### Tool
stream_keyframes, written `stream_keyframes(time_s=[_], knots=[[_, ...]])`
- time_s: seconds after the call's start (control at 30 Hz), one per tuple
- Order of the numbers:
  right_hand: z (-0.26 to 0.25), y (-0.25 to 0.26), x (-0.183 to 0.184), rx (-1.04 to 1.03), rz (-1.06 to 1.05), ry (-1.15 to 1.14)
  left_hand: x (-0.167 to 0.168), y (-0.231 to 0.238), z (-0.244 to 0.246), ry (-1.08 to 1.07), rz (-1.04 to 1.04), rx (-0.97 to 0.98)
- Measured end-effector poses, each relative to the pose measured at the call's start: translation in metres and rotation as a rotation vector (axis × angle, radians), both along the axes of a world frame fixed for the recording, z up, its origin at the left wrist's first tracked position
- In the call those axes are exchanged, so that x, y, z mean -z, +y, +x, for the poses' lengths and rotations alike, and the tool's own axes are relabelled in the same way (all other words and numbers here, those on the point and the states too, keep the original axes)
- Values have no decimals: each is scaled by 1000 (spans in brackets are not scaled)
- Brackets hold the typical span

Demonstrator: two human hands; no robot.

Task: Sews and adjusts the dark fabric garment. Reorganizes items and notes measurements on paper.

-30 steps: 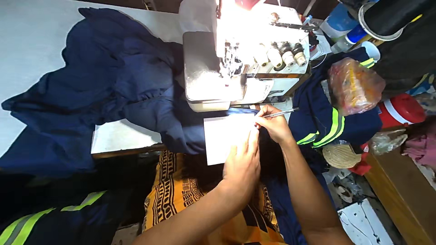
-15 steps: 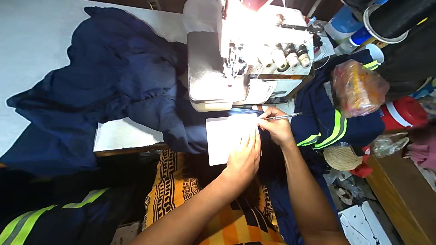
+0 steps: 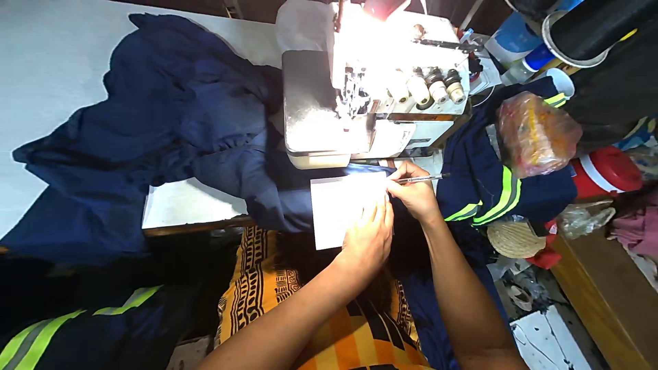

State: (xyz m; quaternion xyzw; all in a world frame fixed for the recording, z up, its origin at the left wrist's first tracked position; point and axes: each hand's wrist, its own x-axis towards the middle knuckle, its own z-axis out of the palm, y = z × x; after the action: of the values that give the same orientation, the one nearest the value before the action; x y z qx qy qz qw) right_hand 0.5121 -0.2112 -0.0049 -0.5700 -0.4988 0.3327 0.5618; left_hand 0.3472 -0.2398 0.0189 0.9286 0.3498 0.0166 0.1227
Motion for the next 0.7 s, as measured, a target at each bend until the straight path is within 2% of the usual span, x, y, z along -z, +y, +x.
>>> stream_keyframes(time_s=[0.2, 0.37, 0.6, 0.7], knots=[[0, -2, 1, 6, -6, -3, -2, 1, -1, -30, -35, 6], [5, 0, 5, -13, 29, 161, 0, 3, -3, -53, -49, 15], [3, 0, 3, 12, 8, 98, -1, 7, -1, -104, -47, 6], [3, 0, 4, 13, 9, 84, -3, 7, 0, -62, -72, 7]])
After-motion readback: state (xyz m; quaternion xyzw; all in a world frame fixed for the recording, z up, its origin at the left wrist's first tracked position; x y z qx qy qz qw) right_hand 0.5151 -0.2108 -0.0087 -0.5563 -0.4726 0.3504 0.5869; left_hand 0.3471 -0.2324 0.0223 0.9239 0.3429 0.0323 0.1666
